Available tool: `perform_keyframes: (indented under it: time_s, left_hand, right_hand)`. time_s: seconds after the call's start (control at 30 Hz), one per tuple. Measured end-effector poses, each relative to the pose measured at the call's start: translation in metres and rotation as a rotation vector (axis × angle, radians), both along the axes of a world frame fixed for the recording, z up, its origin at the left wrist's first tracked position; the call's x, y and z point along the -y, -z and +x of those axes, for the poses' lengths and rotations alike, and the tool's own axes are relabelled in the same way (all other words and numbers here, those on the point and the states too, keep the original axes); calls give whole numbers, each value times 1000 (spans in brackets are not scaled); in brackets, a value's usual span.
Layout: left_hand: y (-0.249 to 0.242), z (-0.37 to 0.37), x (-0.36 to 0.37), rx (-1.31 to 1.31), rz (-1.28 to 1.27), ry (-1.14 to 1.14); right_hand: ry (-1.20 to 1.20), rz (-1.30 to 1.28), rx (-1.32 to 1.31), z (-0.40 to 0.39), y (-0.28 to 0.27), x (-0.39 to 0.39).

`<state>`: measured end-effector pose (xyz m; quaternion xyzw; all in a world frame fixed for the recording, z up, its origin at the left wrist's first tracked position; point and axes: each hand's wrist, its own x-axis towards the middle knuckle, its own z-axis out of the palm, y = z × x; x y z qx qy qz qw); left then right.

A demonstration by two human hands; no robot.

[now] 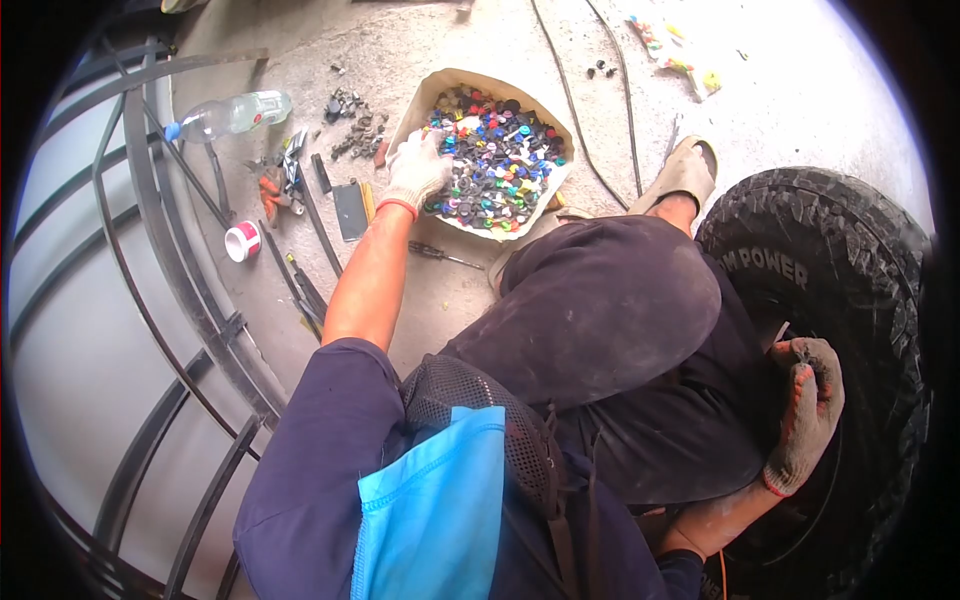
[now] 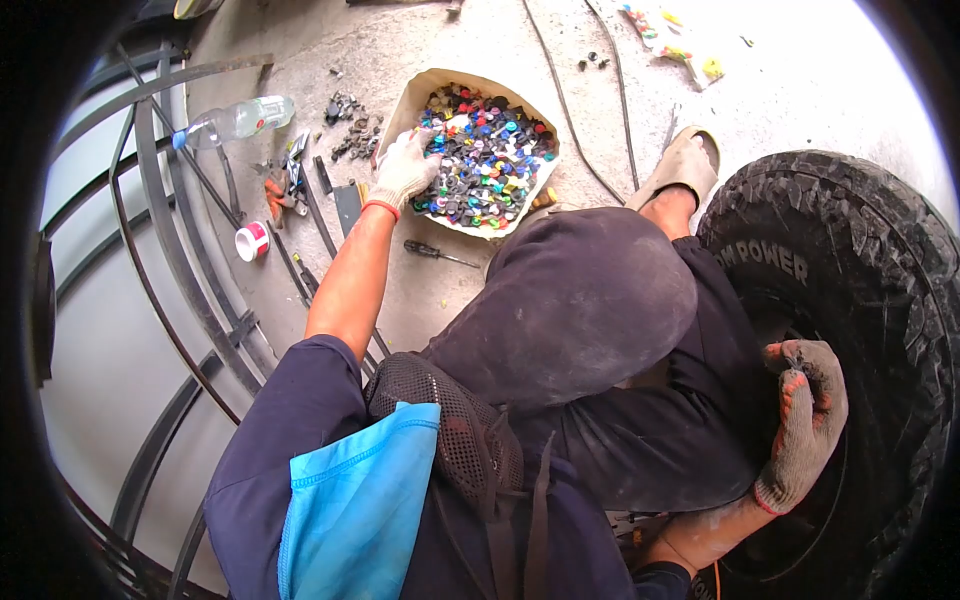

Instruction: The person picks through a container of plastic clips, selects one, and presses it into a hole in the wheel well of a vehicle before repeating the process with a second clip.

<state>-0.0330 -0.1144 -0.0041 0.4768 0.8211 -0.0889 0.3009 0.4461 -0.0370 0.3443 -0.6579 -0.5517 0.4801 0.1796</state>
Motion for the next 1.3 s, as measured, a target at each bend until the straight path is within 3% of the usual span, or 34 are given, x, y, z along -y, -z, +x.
perform_keyframes:
  time_s: [0.53, 0.9, 1.3]
  left_hand:
    - [-4, 0, 4, 65, 12, -36]
    - [10, 24, 25, 8, 375, -129]
    - [10, 32, 5, 1, 234, -140]
  right_hand:
    - [8, -14, -8, 0, 1, -1]
    - [26, -15, -14, 1, 1, -1]
    - [31, -16, -4, 5, 2, -1]
